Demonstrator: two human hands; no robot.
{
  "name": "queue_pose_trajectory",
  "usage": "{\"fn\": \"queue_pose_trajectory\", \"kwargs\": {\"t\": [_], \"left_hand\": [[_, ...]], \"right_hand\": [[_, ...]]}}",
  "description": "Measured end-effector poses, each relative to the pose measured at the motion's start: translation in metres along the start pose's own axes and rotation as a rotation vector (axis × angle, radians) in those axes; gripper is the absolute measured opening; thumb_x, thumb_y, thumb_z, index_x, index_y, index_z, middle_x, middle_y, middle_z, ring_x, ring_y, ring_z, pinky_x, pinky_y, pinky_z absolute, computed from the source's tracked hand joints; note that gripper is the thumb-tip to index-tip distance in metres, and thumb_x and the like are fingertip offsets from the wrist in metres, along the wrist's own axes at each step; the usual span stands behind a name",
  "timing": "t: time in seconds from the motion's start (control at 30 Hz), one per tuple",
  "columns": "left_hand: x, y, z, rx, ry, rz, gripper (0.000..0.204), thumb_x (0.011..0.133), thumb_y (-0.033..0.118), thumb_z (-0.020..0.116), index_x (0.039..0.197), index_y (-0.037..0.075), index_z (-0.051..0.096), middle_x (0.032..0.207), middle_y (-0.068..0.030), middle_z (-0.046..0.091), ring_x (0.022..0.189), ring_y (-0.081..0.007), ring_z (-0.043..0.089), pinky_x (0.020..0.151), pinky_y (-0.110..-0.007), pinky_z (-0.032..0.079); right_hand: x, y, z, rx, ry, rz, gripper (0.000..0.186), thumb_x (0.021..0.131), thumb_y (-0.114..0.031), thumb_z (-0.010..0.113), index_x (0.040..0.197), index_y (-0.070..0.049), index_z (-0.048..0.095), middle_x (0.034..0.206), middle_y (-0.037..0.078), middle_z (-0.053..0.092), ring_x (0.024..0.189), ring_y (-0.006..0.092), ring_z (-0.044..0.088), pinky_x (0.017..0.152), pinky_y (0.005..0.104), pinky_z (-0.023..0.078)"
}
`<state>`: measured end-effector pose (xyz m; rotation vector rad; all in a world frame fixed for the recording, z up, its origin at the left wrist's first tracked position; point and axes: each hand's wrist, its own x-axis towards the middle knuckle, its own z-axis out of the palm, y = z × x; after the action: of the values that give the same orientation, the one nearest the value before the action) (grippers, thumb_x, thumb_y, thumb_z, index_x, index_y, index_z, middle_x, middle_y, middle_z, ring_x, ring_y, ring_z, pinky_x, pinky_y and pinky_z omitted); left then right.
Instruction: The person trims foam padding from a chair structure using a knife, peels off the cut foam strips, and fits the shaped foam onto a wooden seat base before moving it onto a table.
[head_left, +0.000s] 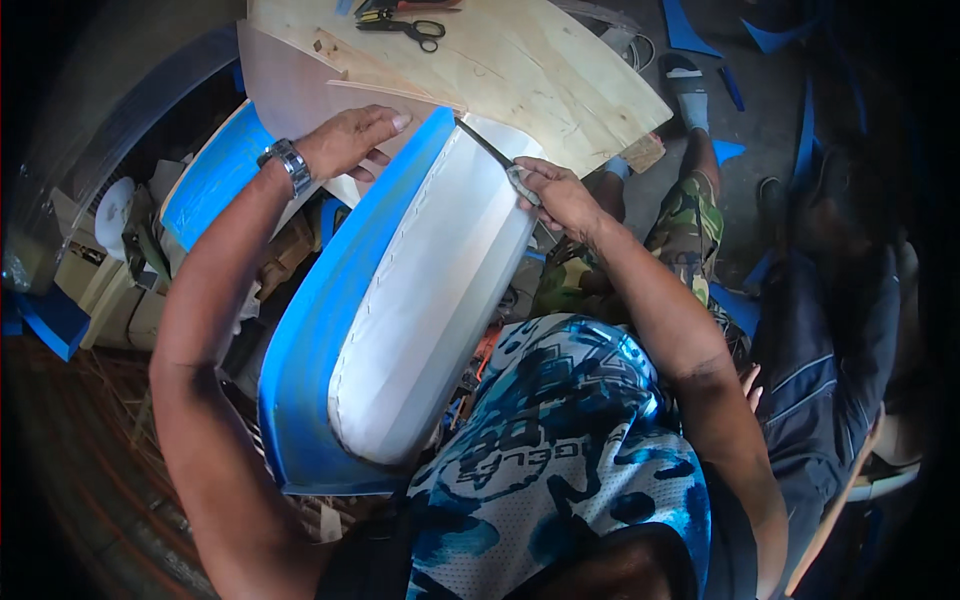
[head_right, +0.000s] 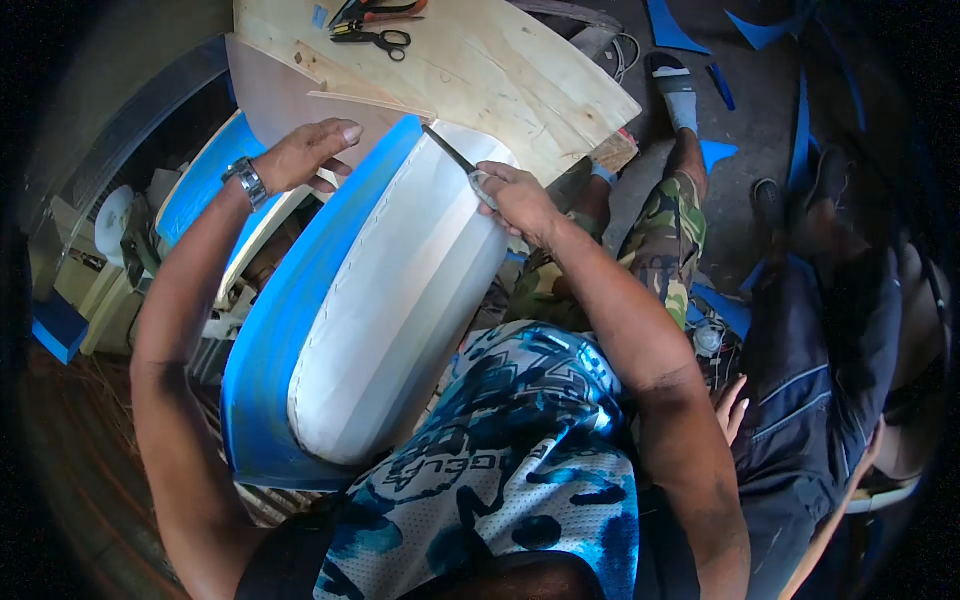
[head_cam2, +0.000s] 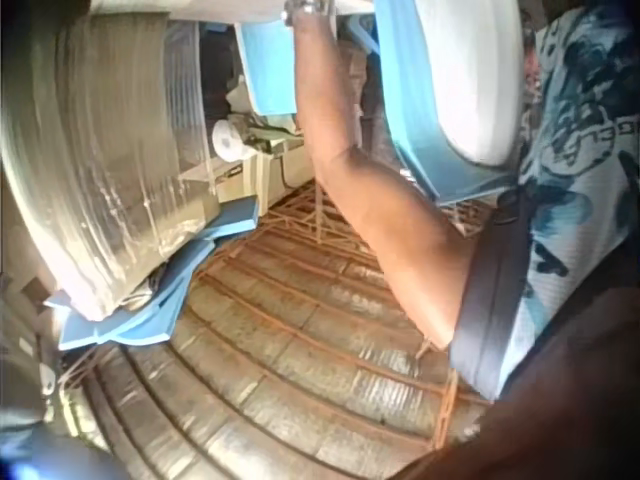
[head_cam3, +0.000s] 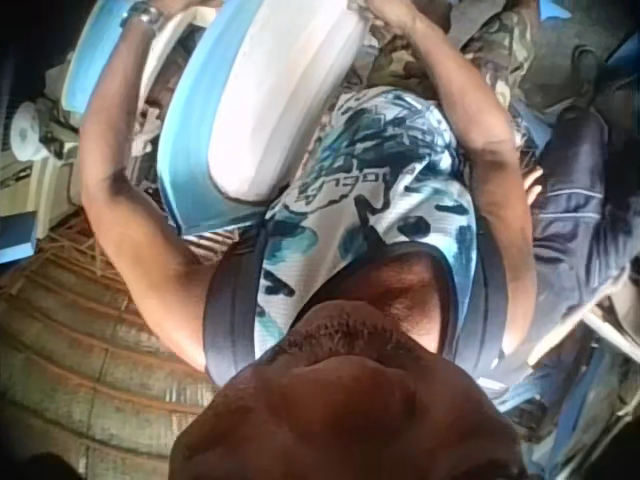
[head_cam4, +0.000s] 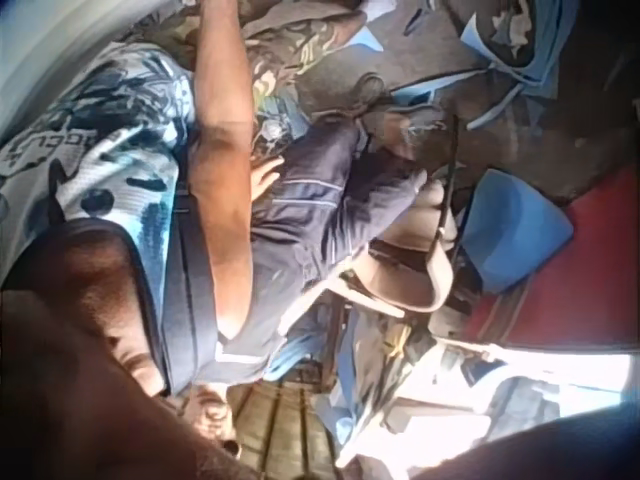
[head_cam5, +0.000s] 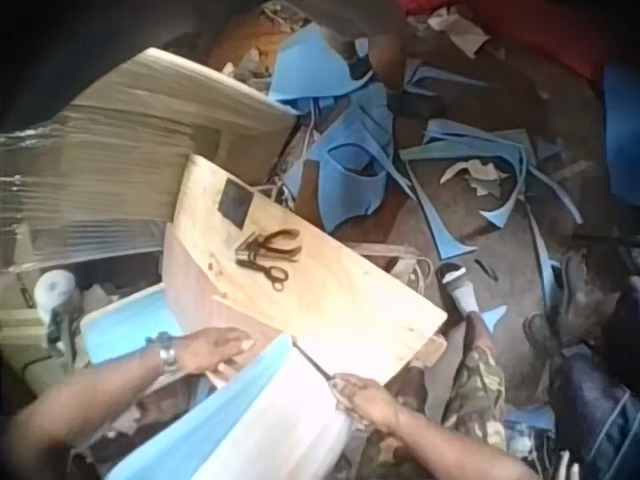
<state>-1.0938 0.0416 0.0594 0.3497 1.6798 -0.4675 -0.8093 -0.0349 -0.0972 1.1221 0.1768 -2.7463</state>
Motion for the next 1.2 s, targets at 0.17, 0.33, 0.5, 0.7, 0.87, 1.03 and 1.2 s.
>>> {"fn": "queue_pose_trajectory", "kwargs": {"t": [0.17, 0.33, 0.5, 0.7, 0.87, 1.03, 1.2], "left_hand": [[0.054, 0.029, -0.007, 0.581, 0.002, -0.103, 0.069, 0.096, 0.050, 0.053, 0.140, -0.001, 0.042, 0.110, -0.0188, 0.062, 0.086, -0.0219, 0.068, 0.064, -0.033, 0.059], [0.118, 0.023, 0.018, 0.685, 0.097, -0.165, 0.065, 0.088, 0.059, 0.053, 0.088, -0.005, 0.069, 0.096, -0.0242, 0.069, 0.073, -0.0319, 0.070, 0.069, -0.043, 0.056], [0.136, 0.015, 0.034, 0.937, 0.135, -0.113, 0.067, 0.086, 0.056, 0.057, 0.111, -0.006, 0.067, 0.115, -0.0273, 0.065, 0.109, -0.0391, 0.063, 0.095, -0.045, 0.048], [0.137, 0.000, 0.041, 0.989, 0.222, -0.071, 0.063, 0.086, 0.053, 0.059, 0.111, -0.004, 0.066, 0.114, -0.0272, 0.065, 0.109, -0.0385, 0.063, 0.094, -0.044, 0.050], [0.138, -0.002, 0.043, 1.006, 0.243, -0.014, 0.059, 0.086, 0.050, 0.059, 0.110, -0.003, 0.067, 0.114, -0.0262, 0.066, 0.108, -0.0385, 0.064, 0.094, -0.044, 0.051], [0.136, -0.009, 0.043, 0.990, 0.299, 0.006, 0.052, 0.086, 0.044, 0.060, 0.109, -0.002, 0.068, 0.112, -0.0254, 0.067, 0.105, -0.0384, 0.065, 0.092, -0.044, 0.052], [0.138, 0.000, 0.044, 0.963, 0.271, 0.013, 0.053, 0.085, 0.046, 0.061, 0.103, -0.004, 0.068, 0.109, -0.0287, 0.065, 0.106, -0.0391, 0.063, 0.094, -0.044, 0.049]], "right_hand": [[0.005, 0.010, 0.004, -0.136, 0.058, -0.165, 0.044, 0.097, -0.026, 0.051, 0.134, -0.003, 0.055, 0.075, 0.002, 0.060, 0.059, 0.0096, 0.049, 0.059, 0.0259, 0.042], [0.019, 0.006, 0.009, -0.153, 0.082, -0.122, 0.045, 0.096, -0.028, 0.053, 0.132, -0.002, 0.057, 0.073, 0.002, 0.059, 0.064, 0.0105, 0.054, 0.066, 0.0256, 0.045], [0.020, 0.011, 0.012, -0.125, 0.074, -0.126, 0.043, 0.094, -0.027, 0.054, 0.129, -0.003, 0.060, 0.076, 0.006, 0.062, 0.066, 0.0127, 0.057, 0.068, 0.0274, 0.048], [0.018, -0.013, 0.023, -0.250, 0.111, -0.101, 0.042, 0.093, -0.028, 0.053, 0.127, -0.005, 0.062, 0.079, 0.008, 0.066, 0.067, 0.0150, 0.059, 0.069, 0.0294, 0.049], [0.028, -0.007, 0.022, -0.355, 0.107, -0.095, 0.043, 0.095, -0.029, 0.053, 0.128, -0.004, 0.061, 0.103, 0.016, 0.071, 0.092, 0.0238, 0.067, 0.087, 0.0324, 0.049], [0.008, 0.004, 0.031, -0.284, 0.126, -0.089, 0.042, 0.095, -0.030, 0.053, 0.126, -0.005, 0.063, 0.115, 0.018, 0.068, 0.105, 0.0275, 0.065, 0.094, 0.0320, 0.047], [0.029, -0.025, 0.030, -0.406, 0.060, -0.103, 0.034, 0.095, -0.030, 0.048, 0.115, -0.010, 0.068, 0.101, 0.019, 0.069, 0.093, 0.0262, 0.066, 0.087, 0.0348, 0.049]]}}
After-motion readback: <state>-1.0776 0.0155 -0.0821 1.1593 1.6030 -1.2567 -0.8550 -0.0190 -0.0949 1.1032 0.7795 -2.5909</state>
